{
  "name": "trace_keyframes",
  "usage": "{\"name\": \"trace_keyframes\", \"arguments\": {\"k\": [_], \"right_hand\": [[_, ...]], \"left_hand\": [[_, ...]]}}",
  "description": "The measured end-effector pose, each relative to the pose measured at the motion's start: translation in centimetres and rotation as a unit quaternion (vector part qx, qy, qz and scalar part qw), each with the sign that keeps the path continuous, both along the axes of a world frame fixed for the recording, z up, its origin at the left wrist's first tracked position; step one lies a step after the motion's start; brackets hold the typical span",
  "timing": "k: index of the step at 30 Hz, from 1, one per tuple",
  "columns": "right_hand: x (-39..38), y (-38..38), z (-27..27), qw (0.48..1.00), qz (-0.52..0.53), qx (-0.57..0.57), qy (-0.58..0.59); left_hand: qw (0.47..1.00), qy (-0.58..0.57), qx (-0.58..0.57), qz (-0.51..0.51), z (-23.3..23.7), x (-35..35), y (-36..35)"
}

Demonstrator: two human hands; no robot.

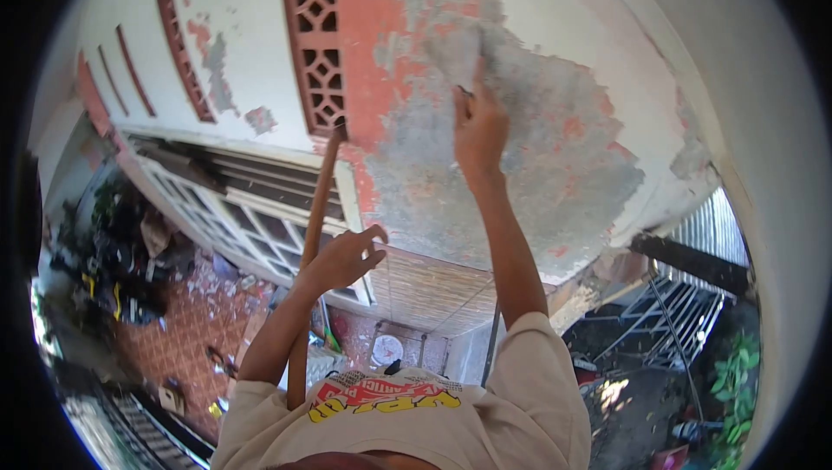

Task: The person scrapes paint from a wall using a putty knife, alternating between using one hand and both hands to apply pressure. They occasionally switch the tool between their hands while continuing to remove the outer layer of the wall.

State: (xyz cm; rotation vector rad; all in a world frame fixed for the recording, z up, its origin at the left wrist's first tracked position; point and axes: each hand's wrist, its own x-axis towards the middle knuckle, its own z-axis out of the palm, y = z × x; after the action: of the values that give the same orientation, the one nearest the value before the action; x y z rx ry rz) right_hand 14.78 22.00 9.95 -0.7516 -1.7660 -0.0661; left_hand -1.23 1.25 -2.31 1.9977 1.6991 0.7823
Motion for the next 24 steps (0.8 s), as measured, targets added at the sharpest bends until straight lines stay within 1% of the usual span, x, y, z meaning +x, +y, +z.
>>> {"name": "trace_keyframes", "arguments": {"k": [1, 4, 5, 7, 9, 11, 14, 15, 18, 19, 22, 24], "right_hand": [[0.0, 0.5, -0.6, 0.998, 0.042, 0.048, 0.019], [0.7, -0.8, -2.2, 0.990, 0.100, -0.101, 0.012], [0.6, -1.7, -3.0, 0.979, 0.142, -0.140, 0.043], [0.5, -3.0, -5.6, 0.963, 0.173, -0.193, 0.068], [0.4, -4.7, -8.7, 0.938, 0.210, -0.259, 0.097], [0.2, -7.5, -11.9, 0.900, 0.250, -0.336, 0.123], [-0.2, -12.2, -15.4, 0.846, 0.265, -0.437, 0.155], [-0.1, -13.0, -17.2, 0.835, 0.269, -0.452, 0.160], [0.9, -15.6, -19.3, 0.799, 0.283, -0.509, 0.153], [1.3, -16.2, -19.8, 0.786, 0.275, -0.529, 0.165], [3.0, -17.4, -20.1, 0.773, 0.236, -0.558, 0.189], [4.3, -17.8, -20.2, 0.781, 0.204, -0.553, 0.205]], "left_hand": [[1.000, 0.004, 0.004, 0.002, 0.1, -0.2, -0.1], [0.999, 0.014, -0.028, 0.018, 0.0, -0.2, 0.0], [0.999, 0.020, -0.022, 0.013, -0.2, -0.3, 0.0], [0.999, 0.024, -0.032, 0.014, -0.3, -0.3, 0.0], [0.999, 0.030, -0.042, 0.016, -0.6, -0.5, 0.1], [0.999, 0.028, -0.028, 0.023, -0.9, -0.5, 0.2], [0.998, 0.011, -0.049, 0.029, -0.7, -0.5, 0.2], [0.998, 0.005, -0.053, 0.030, -0.7, -0.6, 0.3], [0.998, 0.048, -0.043, 0.027, -0.8, -0.6, 0.2], [0.999, 0.043, -0.015, 0.022, -1.4, -0.7, 0.2], [0.999, 0.031, -0.037, 0.010, -1.5, -0.9, 0.4], [0.999, 0.021, -0.040, 0.010, -1.6, -0.9, 0.5]]}}
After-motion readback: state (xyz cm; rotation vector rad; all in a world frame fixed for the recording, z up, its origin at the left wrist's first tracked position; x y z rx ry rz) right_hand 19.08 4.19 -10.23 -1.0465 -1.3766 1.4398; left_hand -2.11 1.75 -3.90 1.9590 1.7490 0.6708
